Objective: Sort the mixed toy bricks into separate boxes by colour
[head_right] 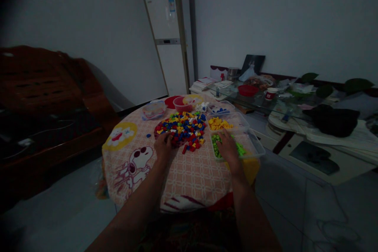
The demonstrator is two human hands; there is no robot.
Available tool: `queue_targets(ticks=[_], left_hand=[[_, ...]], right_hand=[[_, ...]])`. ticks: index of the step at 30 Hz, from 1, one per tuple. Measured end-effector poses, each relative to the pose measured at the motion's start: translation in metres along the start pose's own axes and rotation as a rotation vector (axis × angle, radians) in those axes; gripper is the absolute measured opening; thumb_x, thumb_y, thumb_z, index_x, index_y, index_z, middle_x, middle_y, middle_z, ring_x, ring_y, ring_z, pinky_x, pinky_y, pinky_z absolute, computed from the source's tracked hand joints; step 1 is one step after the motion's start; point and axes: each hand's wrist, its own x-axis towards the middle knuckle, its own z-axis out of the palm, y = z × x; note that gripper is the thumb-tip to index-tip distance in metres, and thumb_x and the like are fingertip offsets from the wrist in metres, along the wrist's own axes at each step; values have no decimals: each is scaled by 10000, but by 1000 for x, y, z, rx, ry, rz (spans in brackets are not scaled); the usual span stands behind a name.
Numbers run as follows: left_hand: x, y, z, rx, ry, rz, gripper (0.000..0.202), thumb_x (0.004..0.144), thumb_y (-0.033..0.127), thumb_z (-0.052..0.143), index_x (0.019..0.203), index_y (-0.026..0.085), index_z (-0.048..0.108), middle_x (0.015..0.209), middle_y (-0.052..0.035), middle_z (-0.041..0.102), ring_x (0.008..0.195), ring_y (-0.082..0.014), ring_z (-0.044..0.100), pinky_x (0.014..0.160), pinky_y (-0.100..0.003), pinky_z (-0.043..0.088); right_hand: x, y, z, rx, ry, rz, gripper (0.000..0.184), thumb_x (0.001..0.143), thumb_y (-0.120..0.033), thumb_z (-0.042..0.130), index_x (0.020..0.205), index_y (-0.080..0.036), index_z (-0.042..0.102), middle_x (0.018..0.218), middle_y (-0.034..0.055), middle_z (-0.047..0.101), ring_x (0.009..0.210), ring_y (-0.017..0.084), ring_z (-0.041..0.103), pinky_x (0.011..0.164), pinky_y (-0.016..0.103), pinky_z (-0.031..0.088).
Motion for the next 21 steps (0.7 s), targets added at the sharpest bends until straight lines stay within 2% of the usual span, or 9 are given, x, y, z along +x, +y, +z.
queue_targets(ticks=[4,8,11,14,17,21], left_hand=[[-7,15,11,-46,-56,128,234,863,223,606,1049,204,747,1057,-108,759,975,-260,706,912,-385,553],[-12,40,31,-160,-182,105,236,879,143,568,1001,200,762,1032,-88,776,958,-235,722,906,-371,566],[-11,59,48,-228,-296,113,233,881,114,584,982,197,778,1036,-84,787,985,-231,730,943,-378,566],[-3,80,67,-287,-373,159,253,871,91,601,1000,203,789,1064,-75,794,1013,-231,732,976,-396,570],[12,104,88,-341,-424,204,343,849,36,573,1054,200,793,1113,-83,794,1058,-236,731,1007,-419,573],[28,123,110,-397,-552,312,461,852,21,554,1227,189,761,1275,-114,752,1126,-237,721,1053,-421,559]], right_hand=[[0,0,-1,-1,1,-16,447,950,-195,534,1378,-191,659,1585,123,525,1493,300,469,1256,485,380],[1,0,-1,-5,-6,-10,439,946,-197,546,1367,-173,666,1588,143,519,1489,307,475,1256,482,379],[1,1,0,7,6,-13,437,934,-197,566,1357,-209,675,1574,127,537,1474,312,493,1242,495,397],[1,2,1,14,28,-24,450,924,-184,574,1363,-230,668,1574,123,539,1460,306,508,1233,509,404],[1,1,1,7,14,-23,451,938,-187,552,1377,-189,656,1595,157,508,1468,311,498,1229,505,404],[0,-1,0,-1,17,-23,454,940,-189,541,1380,-199,654,1593,141,510,1481,301,482,1230,483,407]])
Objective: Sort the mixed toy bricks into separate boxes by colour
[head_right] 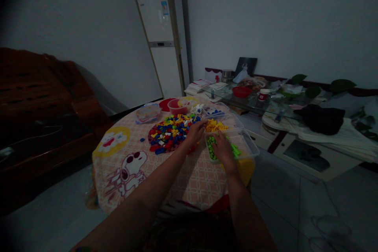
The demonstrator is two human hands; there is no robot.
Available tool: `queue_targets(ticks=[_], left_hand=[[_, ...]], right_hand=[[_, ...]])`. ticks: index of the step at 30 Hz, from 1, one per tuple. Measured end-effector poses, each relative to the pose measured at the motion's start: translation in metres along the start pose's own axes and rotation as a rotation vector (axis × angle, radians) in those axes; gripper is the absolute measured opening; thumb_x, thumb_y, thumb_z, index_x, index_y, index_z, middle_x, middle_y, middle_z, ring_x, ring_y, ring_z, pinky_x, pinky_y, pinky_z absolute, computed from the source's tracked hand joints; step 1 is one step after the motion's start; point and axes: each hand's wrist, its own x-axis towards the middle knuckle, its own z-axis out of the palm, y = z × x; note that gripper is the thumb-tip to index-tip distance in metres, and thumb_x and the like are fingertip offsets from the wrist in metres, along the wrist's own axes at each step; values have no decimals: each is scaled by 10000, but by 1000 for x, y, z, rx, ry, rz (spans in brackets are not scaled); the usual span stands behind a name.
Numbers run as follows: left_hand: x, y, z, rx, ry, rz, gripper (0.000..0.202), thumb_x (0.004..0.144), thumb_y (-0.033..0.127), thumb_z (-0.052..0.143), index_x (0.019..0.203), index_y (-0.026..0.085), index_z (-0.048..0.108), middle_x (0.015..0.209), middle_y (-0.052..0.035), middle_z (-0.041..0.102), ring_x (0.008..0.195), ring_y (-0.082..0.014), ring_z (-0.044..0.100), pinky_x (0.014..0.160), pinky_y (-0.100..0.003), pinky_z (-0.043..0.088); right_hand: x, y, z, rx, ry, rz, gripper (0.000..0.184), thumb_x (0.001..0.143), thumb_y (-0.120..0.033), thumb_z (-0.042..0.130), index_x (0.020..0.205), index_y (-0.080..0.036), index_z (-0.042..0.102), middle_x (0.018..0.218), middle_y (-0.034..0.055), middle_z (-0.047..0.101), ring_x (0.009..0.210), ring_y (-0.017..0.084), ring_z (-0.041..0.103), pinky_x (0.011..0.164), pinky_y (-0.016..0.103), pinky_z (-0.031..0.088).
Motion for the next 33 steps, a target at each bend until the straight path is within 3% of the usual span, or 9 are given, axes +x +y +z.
queue_targets(ticks=[4,9,14,18,21,27,33], left_hand=[[-8,-9,-2,25,-11,-4,512,869,22,522,1324,159,710,1344,-151,714,1148,-239,714,1051,-417,551],[-49,-28,-27,172,208,-108,397,923,67,492,1206,173,750,1227,-121,758,1150,-243,706,1048,-411,544],[-88,-43,-54,247,318,-209,385,916,98,454,1122,194,764,1092,-81,774,996,-225,719,929,-373,580],[-103,-46,-64,249,409,-277,342,905,115,453,1051,200,751,1040,-85,762,958,-226,712,888,-365,578],[-104,-40,-65,273,362,-227,300,874,111,483,995,214,737,1024,-83,748,980,-231,699,925,-379,559],[-110,-21,-54,319,127,19,125,903,225,584,866,205,702,991,-101,712,994,-233,660,926,-368,528],[-113,-22,-47,354,71,48,125,863,219,645,956,201,726,1102,-115,711,1036,-243,652,949,-383,530]], right_hand=[[0,0,2,3,15,-3,452,928,-181,559,1368,-217,658,1597,126,508,1472,289,493,1228,476,411],[-1,0,2,13,15,-4,446,934,-185,561,1369,-196,663,1572,138,533,1485,298,479,1242,489,394],[-1,-1,0,24,2,9,446,937,-190,564,1371,-202,668,1598,141,506,1476,321,489,1238,508,398],[1,1,-1,38,-6,7,456,922,-182,585,1366,-220,679,1588,132,520,1462,336,502,1241,533,392],[1,3,0,49,0,1,473,914,-183,594,1377,-237,674,1580,119,529,1467,330,495,1246,537,386],[0,1,-2,19,-14,-3,463,929,-186,564,1379,-220,665,1583,123,522,1476,319,485,1242,516,391],[0,0,-4,17,-19,-20,466,927,-190,562,1382,-212,663,1595,128,508,1474,317,486,1241,512,394]])
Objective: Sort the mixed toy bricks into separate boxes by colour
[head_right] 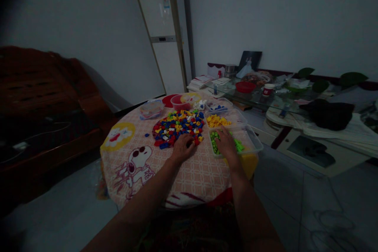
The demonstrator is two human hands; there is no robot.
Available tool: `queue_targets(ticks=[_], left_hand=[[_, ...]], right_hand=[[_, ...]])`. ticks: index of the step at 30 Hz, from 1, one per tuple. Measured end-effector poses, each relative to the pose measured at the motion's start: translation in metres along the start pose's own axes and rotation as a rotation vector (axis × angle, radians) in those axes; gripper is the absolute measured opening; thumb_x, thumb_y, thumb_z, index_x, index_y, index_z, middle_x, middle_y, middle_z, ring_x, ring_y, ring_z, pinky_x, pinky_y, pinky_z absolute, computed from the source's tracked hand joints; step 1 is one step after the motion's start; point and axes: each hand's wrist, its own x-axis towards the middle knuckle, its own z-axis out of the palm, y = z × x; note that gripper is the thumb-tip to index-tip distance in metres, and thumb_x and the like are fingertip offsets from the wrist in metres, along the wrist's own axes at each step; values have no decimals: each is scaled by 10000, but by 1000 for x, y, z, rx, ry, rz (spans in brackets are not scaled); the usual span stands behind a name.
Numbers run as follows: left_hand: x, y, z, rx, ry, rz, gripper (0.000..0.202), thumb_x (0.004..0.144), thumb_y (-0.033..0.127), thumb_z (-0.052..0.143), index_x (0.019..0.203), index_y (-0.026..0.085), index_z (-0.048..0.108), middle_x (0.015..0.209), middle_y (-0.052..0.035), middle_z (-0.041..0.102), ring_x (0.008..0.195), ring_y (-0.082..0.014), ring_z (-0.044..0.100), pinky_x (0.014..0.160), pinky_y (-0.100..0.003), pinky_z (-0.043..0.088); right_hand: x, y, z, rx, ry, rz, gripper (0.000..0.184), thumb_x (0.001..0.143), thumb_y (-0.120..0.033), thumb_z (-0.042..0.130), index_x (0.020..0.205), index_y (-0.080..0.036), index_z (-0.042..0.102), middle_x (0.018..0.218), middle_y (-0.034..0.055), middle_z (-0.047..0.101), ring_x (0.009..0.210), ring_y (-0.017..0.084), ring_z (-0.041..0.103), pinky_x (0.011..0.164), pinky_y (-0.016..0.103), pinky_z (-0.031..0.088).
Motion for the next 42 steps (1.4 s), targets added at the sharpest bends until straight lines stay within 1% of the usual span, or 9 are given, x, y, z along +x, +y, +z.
queue_targets(ticks=[4,8,13,18,24,27,32,37,42], left_hand=[[-1,-3,3,31,3,-21,178,829,223,682,1002,200,714,1106,-113,704,1037,-248,648,949,-391,527],[-1,-1,5,61,8,-72,138,805,200,678,942,200,689,992,-99,690,965,-245,639,879,-373,524],[-1,2,2,52,36,-91,79,835,217,655,912,200,664,955,-96,680,936,-238,633,863,-364,513],[-1,1,1,13,130,-145,178,844,265,662,1011,204,657,986,-97,690,956,-241,644,888,-370,522],[-2,-3,3,-5,163,-191,257,831,262,652,1076,183,658,947,-98,699,889,-237,659,849,-366,534],[-2,-6,3,3,195,-145,265,842,238,625,1098,179,659,980,-106,705,902,-235,661,845,-364,536],[-2,-11,4,56,173,43,252,863,230,625,1104,176,675,1054,-140,704,978,-249,657,862,-378,534],[-3,-11,5,-39,204,-113,225,871,220,618,1089,183,658,1004,-100,685,899,-216,661,834,-342,537],[-3,-9,4,-39,214,-183,202,860,231,641,1056,184,657,990,-90,682,883,-216,656,828,-339,529]], right_hand=[[0,1,1,10,14,-4,480,916,-180,574,1387,-222,658,1592,128,512,1467,325,491,1227,535,409],[1,0,1,7,12,0,469,918,-174,573,1376,-218,664,1580,128,524,1468,324,490,1235,527,402],[1,0,1,6,15,10,449,918,-189,574,1354,-221,677,1561,116,544,1453,317,508,1233,504,409],[0,1,2,4,26,8,444,919,-183,574,1348,-225,681,1558,118,547,1456,322,508,1236,518,401],[0,-4,-1,-21,-15,36,444,946,-186,549,1374,-176,667,1604,150,500,1474,329,493,1247,501,388],[0,-6,-1,-31,-26,60,456,945,-187,551,1388,-171,659,1620,148,482,1473,333,493,1241,504,392],[0,-5,-1,-6,-19,59,461,928,-181,575,1378,-206,669,1610,129,500,1469,324,496,1238,505,397],[0,-5,-1,-11,-29,56,466,938,-178,559,1393,-170,657,1617,153,484,1485,331,477,1252,505,378],[1,-2,2,-16,-8,36,459,935,-174,561,1383,-188,659,1602,145,501,1481,329,479,1238,515,394]])
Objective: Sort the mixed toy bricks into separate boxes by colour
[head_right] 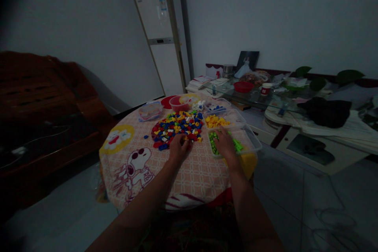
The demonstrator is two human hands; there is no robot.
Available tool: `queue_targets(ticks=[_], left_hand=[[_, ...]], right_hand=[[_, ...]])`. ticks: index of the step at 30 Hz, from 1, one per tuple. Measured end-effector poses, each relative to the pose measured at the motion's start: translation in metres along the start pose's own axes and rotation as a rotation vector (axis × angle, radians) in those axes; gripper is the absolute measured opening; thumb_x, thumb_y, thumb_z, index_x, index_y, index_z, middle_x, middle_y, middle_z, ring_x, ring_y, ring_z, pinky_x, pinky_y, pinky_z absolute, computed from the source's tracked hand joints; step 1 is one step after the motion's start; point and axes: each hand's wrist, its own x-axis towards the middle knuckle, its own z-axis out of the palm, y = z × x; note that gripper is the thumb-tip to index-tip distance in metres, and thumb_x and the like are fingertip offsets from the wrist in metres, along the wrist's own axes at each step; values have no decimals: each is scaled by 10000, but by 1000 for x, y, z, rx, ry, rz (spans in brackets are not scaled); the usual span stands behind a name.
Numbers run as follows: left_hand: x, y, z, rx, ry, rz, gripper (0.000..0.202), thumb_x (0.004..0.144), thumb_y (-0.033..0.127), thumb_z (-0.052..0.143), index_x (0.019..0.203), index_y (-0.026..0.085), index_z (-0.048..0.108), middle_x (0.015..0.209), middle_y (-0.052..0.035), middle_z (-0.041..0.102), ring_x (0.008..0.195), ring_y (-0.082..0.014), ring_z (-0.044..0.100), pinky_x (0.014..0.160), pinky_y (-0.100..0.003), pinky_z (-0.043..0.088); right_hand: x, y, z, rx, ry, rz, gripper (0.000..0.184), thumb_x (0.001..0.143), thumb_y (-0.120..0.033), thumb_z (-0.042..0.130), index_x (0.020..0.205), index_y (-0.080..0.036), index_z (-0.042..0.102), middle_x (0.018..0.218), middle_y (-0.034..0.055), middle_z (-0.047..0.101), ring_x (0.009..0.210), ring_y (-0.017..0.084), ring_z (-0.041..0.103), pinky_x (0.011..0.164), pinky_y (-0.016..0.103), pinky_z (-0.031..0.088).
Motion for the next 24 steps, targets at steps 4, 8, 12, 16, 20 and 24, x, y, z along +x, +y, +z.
queue_targets(ticks=[4,8,12,16,20,24], left_hand=[[2,0,-3,-32,8,-40,201,864,199,630,1057,181,681,1015,-99,700,921,-225,666,862,-350,534],[16,4,3,-83,37,-88,229,870,174,629,1081,177,718,1077,-112,729,999,-242,684,930,-381,542],[50,28,30,-134,-30,-49,274,848,141,656,1100,180,755,1061,-106,753,971,-239,699,940,-397,560],[82,62,68,-255,-167,55,423,838,112,649,1242,199,741,1208,-123,747,1055,-249,708,1004,-430,562],[88,69,88,-412,-255,142,617,887,143,589,1496,239,579,1432,-137,653,1173,-252,688,1039,-444,561],[72,41,78,-360,-192,66,609,862,98,562,1461,197,603,1399,-147,676,1189,-262,683,1062,-459,549]], right_hand=[[0,1,1,4,6,-9,453,933,-176,570,1375,-198,662,1595,132,509,1468,323,494,1237,502,399],[0,-1,-1,3,4,-1,452,933,-174,570,1374,-202,664,1587,132,515,1468,321,494,1231,497,407],[-1,-3,-3,-7,-4,-2,455,938,-172,563,1383,-183,658,1587,145,514,1480,320,481,1239,496,395],[-3,-2,-2,-22,16,-23,456,950,-179,554,1396,-170,645,1612,154,487,1499,304,460,1252,475,375],[-4,-4,-3,-36,3,-24,447,957,-190,550,1390,-151,654,1629,171,461,1496,304,465,1250,469,372],[-4,-9,-8,-29,-20,-19,441,954,-181,555,1380,-174,669,1627,148,472,1480,300,483,1249,466,371]])
